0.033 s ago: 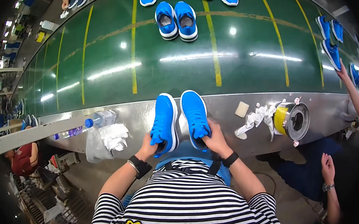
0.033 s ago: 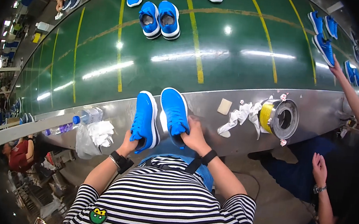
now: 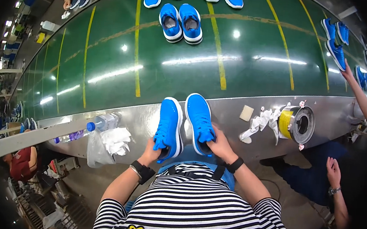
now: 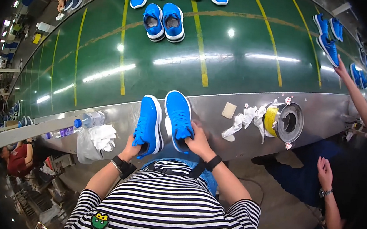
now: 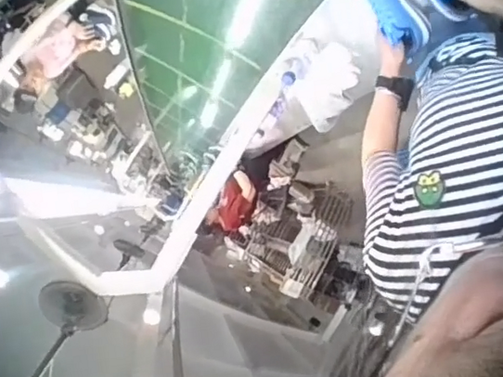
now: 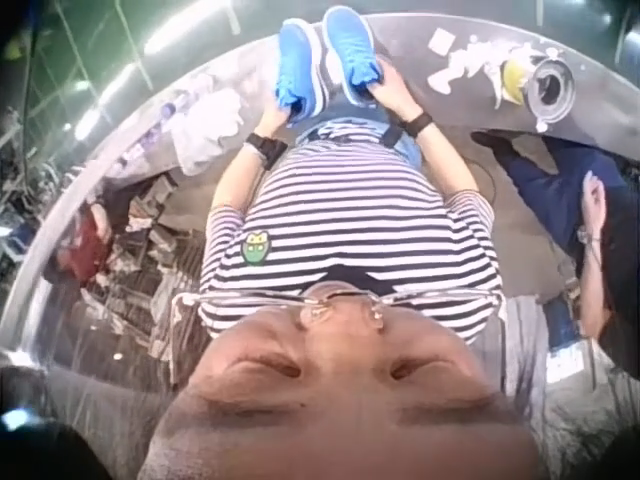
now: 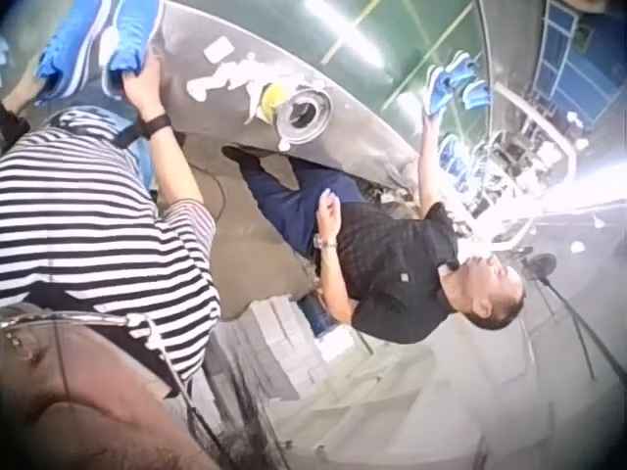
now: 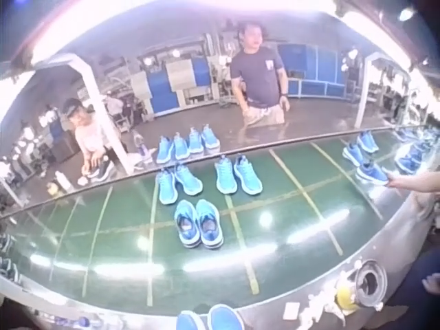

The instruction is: Inspecting and cleaning shoes on a manufacturing conveyor line.

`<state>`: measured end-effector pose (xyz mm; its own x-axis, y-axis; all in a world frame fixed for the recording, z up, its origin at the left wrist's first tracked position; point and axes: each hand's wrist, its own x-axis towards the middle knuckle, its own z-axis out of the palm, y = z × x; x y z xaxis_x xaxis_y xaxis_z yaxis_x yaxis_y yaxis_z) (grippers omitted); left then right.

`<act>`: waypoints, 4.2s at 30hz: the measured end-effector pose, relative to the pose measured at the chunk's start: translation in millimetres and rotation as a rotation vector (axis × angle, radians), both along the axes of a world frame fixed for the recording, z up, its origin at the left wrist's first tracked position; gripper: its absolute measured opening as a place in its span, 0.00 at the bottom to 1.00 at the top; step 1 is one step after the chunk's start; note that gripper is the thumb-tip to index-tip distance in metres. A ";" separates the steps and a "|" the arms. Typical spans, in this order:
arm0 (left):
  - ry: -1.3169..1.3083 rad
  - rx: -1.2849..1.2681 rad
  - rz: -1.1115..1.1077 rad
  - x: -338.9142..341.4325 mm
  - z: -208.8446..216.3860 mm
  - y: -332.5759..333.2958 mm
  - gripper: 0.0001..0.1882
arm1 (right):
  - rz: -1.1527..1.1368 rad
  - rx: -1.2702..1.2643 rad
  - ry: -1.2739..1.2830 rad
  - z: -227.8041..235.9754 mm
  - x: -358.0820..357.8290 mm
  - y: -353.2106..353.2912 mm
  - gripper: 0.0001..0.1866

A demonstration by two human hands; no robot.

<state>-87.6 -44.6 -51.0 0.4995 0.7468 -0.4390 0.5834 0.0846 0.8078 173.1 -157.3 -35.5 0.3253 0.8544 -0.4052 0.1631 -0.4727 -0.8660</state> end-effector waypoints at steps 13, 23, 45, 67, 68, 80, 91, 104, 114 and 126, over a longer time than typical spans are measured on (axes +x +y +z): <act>-0.457 -0.953 0.235 -7.1 19.9 24.4 0.22 | -0.342 -0.076 0.784 55.7 -17.6 -21.0 0.27; -1.260 -1.137 0.112 44.3 40.2 31.8 0.21 | -0.274 0.074 1.082 32.7 -25.9 -21.2 0.22; -1.284 -1.440 0.224 103.4 40.6 9.5 0.23 | -0.355 0.327 1.838 -2.0 -8.6 -1.6 0.21; -0.890 -1.164 -0.692 80.7 -44.6 34.2 0.22 | -0.528 0.513 1.008 44.5 2.6 -36.4 0.20; -0.872 -1.140 -0.704 75.6 -45.2 33.7 0.22 | -0.530 0.498 0.988 45.1 3.2 -36.5 0.20; -0.568 -0.845 -0.485 80.1 -25.7 25.1 0.22 | -0.331 0.124 0.974 35.7 24.1 -44.6 0.20; -0.324 -0.614 -0.473 41.8 -47.8 36.4 0.22 | -0.176 -0.068 0.772 26.1 40.1 -44.5 0.21; -0.146 -0.280 -0.378 38.6 39.7 57.9 0.20 | 0.095 0.155 0.067 40.5 36.6 -17.2 0.18; -0.417 -0.232 -0.253 23.5 43.7 71.0 0.26 | -0.046 0.347 0.076 51.2 19.9 -10.7 0.31; -0.357 -0.061 -0.169 21.9 36.2 54.3 0.43 | -0.141 0.190 -0.240 50.1 6.4 2.4 0.35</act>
<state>-65.7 9.7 -14.8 0.7423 0.6192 -0.2561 0.2762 0.0655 0.9589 179.6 -154.9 14.7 0.5127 0.8470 -0.1407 0.3176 -0.3393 -0.8854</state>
